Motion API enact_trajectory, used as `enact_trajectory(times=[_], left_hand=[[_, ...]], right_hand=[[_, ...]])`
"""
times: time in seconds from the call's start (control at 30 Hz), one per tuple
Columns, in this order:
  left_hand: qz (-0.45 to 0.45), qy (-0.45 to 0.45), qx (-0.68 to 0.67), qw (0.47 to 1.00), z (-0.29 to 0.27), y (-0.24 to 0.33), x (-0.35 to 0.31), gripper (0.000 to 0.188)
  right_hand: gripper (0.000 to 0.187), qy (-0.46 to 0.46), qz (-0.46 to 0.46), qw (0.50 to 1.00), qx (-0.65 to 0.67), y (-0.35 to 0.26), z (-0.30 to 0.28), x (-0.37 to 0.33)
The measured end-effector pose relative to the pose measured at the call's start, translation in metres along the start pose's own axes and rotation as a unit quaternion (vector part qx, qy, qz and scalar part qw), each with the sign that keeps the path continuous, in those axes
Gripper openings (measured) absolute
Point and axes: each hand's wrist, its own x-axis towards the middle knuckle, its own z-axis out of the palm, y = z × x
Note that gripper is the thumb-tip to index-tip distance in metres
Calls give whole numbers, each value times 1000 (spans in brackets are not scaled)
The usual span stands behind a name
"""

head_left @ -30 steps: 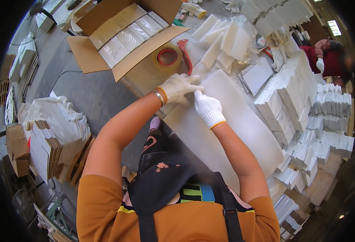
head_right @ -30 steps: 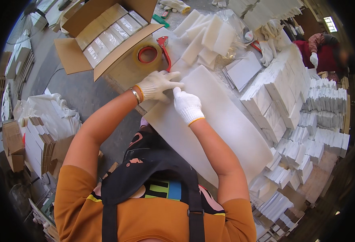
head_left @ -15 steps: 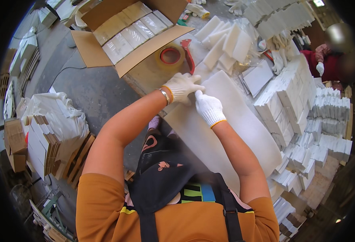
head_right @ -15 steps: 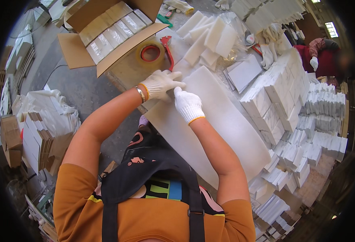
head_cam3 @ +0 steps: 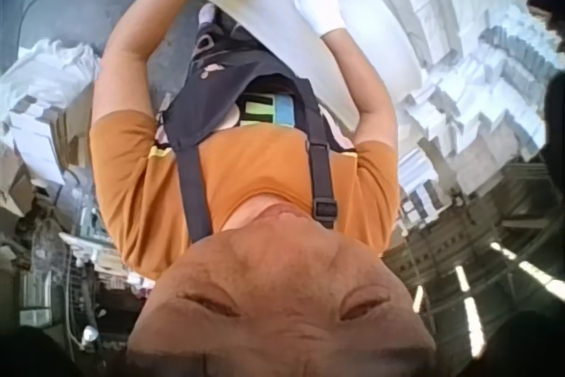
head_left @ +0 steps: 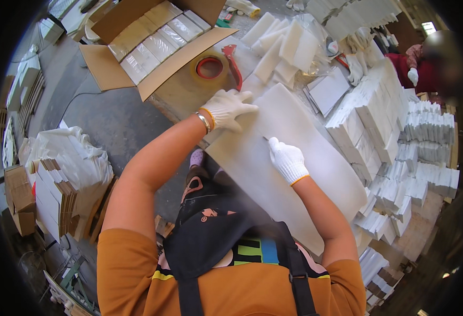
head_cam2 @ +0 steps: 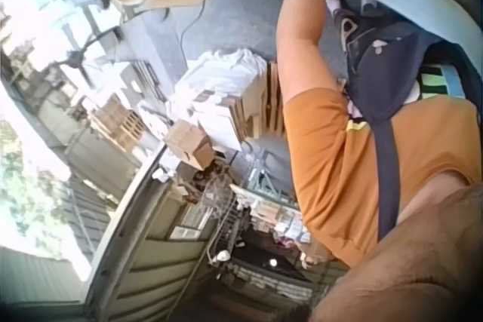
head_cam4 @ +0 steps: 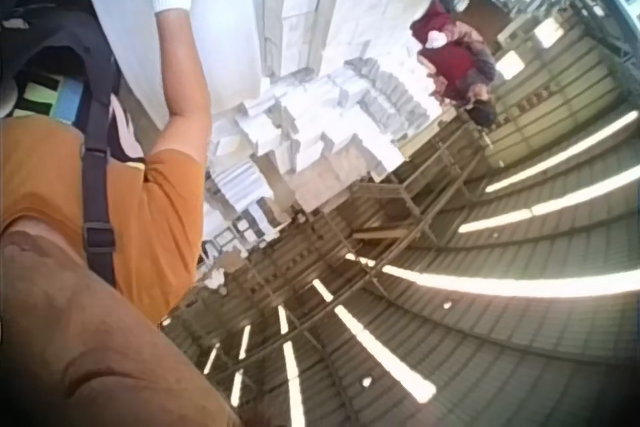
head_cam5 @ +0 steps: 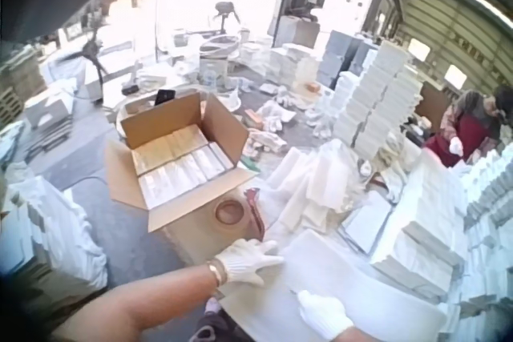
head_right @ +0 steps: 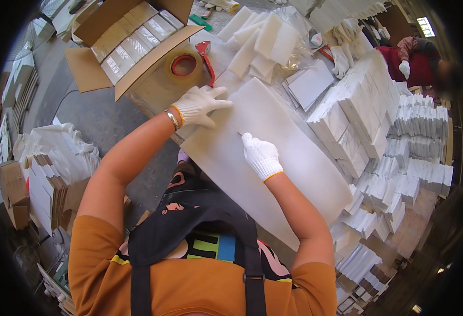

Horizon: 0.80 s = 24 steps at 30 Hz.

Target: The person uses a utility knife to cut a large white sheet into smaller rectangular pieces on a workbench. The person repeatedly positions the sheet, scores it, and separates the cut pieces, stacking them on the table.

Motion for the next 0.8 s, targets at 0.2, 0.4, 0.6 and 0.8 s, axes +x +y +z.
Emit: enact_trajectory(times=[0.2, 0.4, 0.6, 0.8], left_hand=[[-16, -27, 1, 1000, -7, 4, 0, 71], [-51, -46, 16, 998, -15, 20, 2, 69], [-8, 58, 34, 998, 10, 82, 9, 70], [12, -6, 73, 997, 57, 97, 6, 82]], right_hand=[[7, 65, -17, 997, 40, 24, 20, -43], [5, 43, -2, 998, 35, 21, 23, -45], [13, -30, 43, 987, 150, 22, 7, -44], [17, -57, 18, 983, 173, 21, 3, -37]])
